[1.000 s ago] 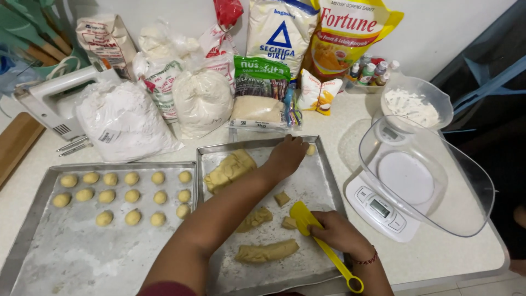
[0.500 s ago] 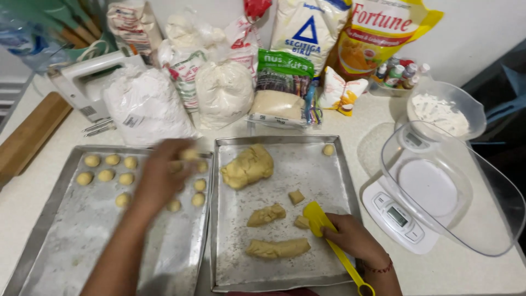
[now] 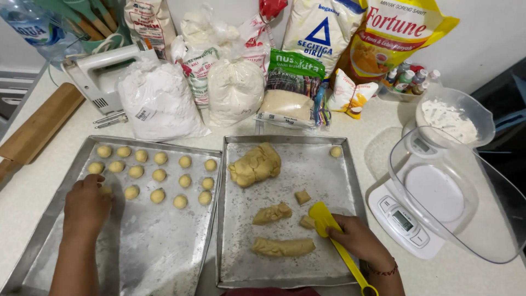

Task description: Rolling small portions of dough into balls and placing them on a baking tray

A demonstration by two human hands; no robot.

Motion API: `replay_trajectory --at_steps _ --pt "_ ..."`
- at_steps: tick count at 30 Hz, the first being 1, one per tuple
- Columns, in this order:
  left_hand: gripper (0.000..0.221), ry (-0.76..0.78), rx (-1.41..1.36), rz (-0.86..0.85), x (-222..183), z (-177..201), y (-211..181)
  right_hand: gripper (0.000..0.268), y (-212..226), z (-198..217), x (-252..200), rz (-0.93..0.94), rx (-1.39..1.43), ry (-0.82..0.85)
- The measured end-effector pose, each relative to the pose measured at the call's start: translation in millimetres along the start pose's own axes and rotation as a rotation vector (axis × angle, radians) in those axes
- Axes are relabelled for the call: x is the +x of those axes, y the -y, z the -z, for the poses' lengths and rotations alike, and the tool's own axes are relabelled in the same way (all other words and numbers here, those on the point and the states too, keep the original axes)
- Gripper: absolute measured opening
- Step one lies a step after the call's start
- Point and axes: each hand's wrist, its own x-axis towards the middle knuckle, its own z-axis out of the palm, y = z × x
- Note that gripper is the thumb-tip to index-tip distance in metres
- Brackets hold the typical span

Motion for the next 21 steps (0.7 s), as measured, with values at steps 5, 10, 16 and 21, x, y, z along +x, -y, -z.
replay_trajectory --at_steps 5,10,16,21 --pt "0.044 0.077 -0.140 0.154 -24 43 -46 0.019 -3 -1 1 -0.012 0.014 0.010" --pt "0.036 -0.022 -0.115 0.027 -26 37 -40 0.021 -1 0 -2 -0.025 0.034 0.007" --pt "0.043 0.072 -0.023 0.134 -19 32 -31 0.022 4 1 -5 -0.066 -0.039 0.021" --pt "0.033 -0.022 -0.099 0.039 -16 29 -41 0.021 5 2 -6 -0.058 -0.046 0.027"
